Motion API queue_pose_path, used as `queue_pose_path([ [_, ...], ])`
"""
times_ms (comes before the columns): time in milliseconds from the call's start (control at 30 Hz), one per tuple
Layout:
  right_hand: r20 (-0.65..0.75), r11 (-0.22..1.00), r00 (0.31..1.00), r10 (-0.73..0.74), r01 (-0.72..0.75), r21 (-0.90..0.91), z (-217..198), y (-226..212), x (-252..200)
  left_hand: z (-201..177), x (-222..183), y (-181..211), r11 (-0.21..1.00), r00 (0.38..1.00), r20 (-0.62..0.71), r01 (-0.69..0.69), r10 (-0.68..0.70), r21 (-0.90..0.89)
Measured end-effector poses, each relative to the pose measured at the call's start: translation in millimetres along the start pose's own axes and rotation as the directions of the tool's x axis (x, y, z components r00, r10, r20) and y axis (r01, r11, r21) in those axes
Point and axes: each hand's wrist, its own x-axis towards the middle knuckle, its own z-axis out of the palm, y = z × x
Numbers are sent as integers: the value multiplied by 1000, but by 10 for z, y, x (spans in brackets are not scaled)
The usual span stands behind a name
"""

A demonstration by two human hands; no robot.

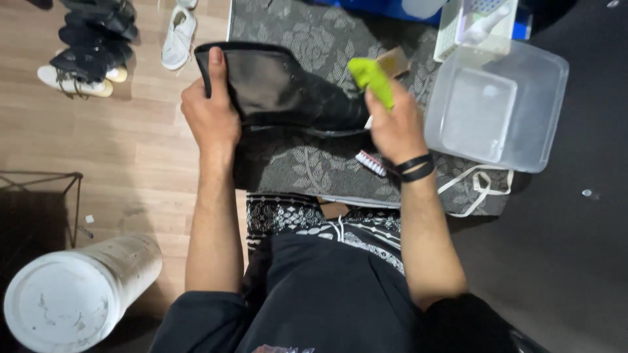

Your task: Cleaning a black leather boot by scrubbing it with a brush and cleaning solution, then wiping it dry with a microfiber cloth.

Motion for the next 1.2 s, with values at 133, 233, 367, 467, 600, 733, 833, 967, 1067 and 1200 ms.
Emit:
queue_pose_path([
  [133,35,924,970,-242,242,-297,86,-336,-226,33,70,-195,999,999,-4,-44,44,-28],
  [233,56,891,943,-327,327,-315,174,-559,-321,69,130,-320,994,996,-20,-90,88,-67],
  [367,19,875,886,-464,462,-144,193,-671,-465,96,148,-394,994,997,-20,-74,73,-78],
  [467,51,881,898,-437,439,-174,146,-535,-460,112,180,-481,994,996,-23,-84,82,-76],
  [600,10,903,945,-326,314,-294,-44,-188,-351,142,182,-532,991,995,-36,-99,96,-95],
  [733,-31,996,995,-94,94,-8,-39,-85,-256,146,176,-520,989,994,-51,-103,99,-102],
  [833,-75,968,973,-219,207,-141,72,-272,-341,155,166,-473,989,994,-52,-104,99,-107],
  [967,-71,868,881,-468,443,-223,379,-419,-510,148,187,-490,990,994,-41,-105,102,-97],
  [1067,-33,868,891,-452,432,-244,444,-647,-659,144,186,-504,988,991,-45,-126,122,-92],
  [1200,-30,840,889,-457,420,-343,430,-223,-608,153,175,-542,989,995,-36,-98,95,-107],
])
